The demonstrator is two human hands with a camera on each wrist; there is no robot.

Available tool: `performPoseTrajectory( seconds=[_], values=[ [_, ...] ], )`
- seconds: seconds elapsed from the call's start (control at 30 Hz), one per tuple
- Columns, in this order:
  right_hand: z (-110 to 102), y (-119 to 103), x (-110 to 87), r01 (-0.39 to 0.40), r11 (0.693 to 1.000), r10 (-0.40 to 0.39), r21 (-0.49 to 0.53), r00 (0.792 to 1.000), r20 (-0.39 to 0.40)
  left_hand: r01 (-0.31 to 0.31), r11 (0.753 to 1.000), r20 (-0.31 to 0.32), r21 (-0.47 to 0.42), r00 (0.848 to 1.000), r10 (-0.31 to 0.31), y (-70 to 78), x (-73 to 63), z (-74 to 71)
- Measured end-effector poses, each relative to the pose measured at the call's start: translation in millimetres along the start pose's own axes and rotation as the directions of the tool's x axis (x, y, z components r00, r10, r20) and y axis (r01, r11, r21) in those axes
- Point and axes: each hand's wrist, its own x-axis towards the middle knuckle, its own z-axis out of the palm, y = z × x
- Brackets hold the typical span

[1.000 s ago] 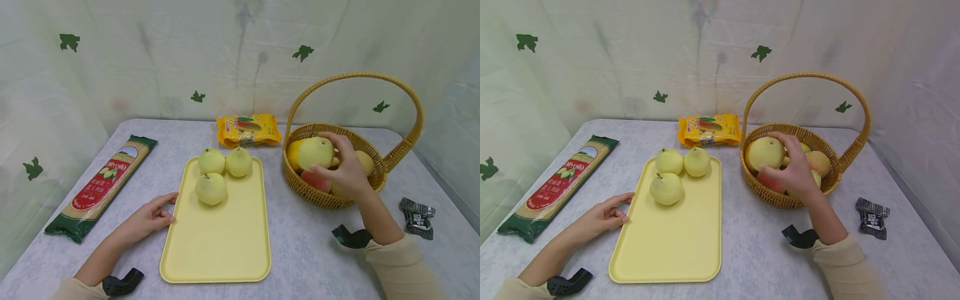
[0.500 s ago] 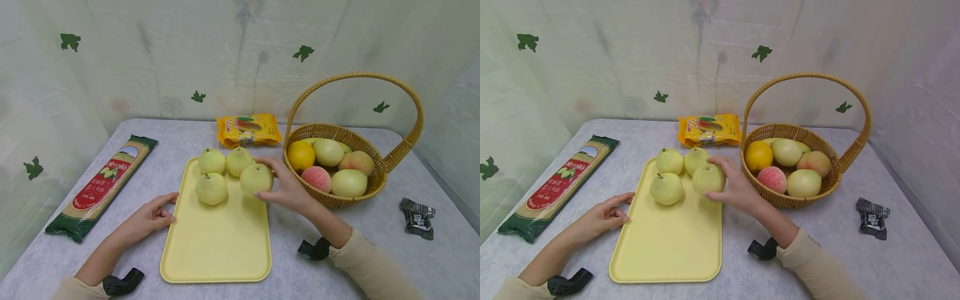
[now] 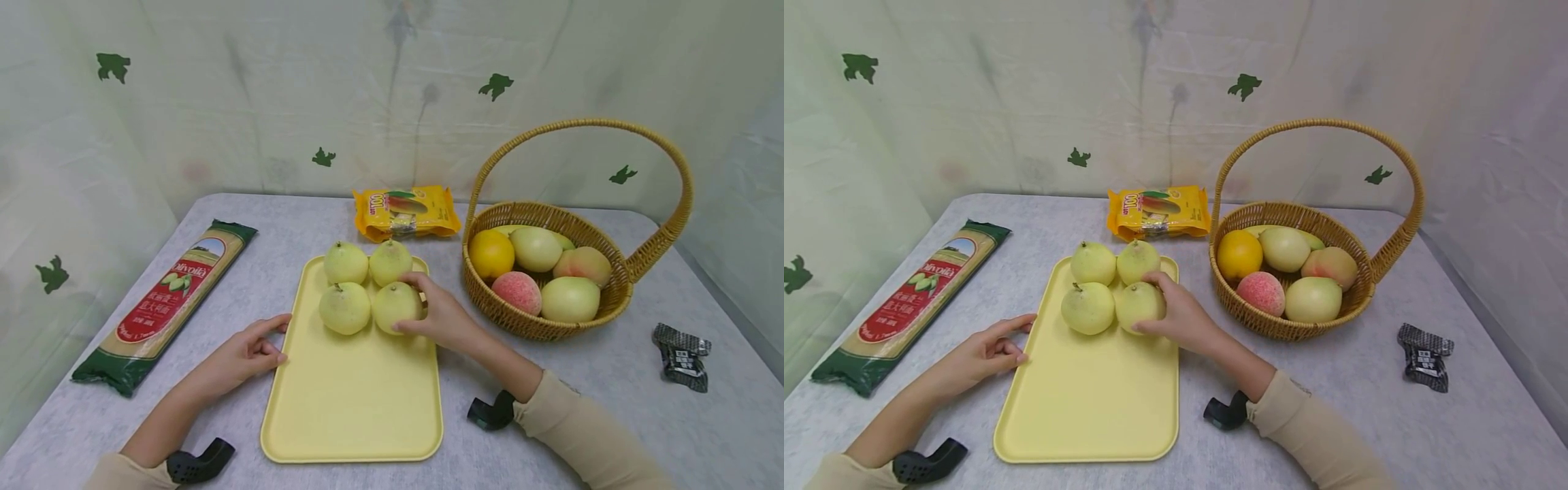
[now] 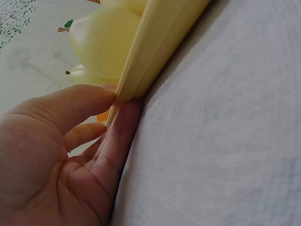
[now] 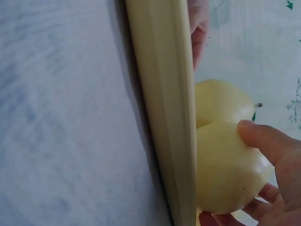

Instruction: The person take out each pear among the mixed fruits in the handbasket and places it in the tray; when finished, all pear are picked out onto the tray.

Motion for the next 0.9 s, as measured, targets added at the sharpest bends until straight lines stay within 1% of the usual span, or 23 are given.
performPoseTrajectory(
  seconds=[0.23, 0.37, 0.47, 0.57, 0.67, 0.8, 0.87, 0.9],
  values=[
    [5.8, -1.8, 1.5, -0.032, 0.999, 0.031, -0.012, 0.999, -0.025, -0.001, 1.0, -0.007, 0.005, 1.0, 0.001, 0.7, 0.0, 0.3],
    [6.5, -4.1, -0.7, -0.049, 0.997, 0.047, -0.057, 0.998, -0.03, 0.008, 1.0, -0.013, 0.001, 1.0, -0.008, 1.0, -0.3, 0.7],
    [2.0, -8.6, -4.4, -0.053, 0.993, 0.051, -0.102, 0.999, -0.018, 0.02, 1.0, -0.008, -0.009, 1.0, -0.02, 1.3, -0.6, 1.2],
    [-9.8, -15.7, -10.7, -0.051, 0.988, 0.052, -0.143, 0.999, 0.002, 0.029, 0.999, -0.006, -0.015, 1.0, -0.029, 1.6, -0.9, 1.8],
    [-27.7, -22.3, -18.3, -0.016, 0.983, 0.018, -0.183, 1.0, 0.011, 0.026, 1.0, -0.007, -0.011, 1.0, -0.026, 1.6, -0.8, 1.9],
    [-55.5, -29.4, -29.5, 0.039, 0.967, -0.05, -0.25, 0.998, -0.036, 0.033, 0.999, -0.011, -0.009, 0.999, -0.033, 2.2, -0.7, 1.6],
    [-69.7, -31.4, -34.3, 0.052, 0.954, -0.078, -0.295, 0.994, -0.076, 0.036, 0.999, -0.011, -0.008, 0.999, -0.036, 2.5, -0.7, 1.3],
    [-77.0, -32.1, -36.5, 0.046, 0.949, -0.081, -0.312, 0.992, -0.099, 0.037, 0.999, -0.01, -0.008, 0.999, -0.037, 2.7, -0.7, 1.1]
  ],
)
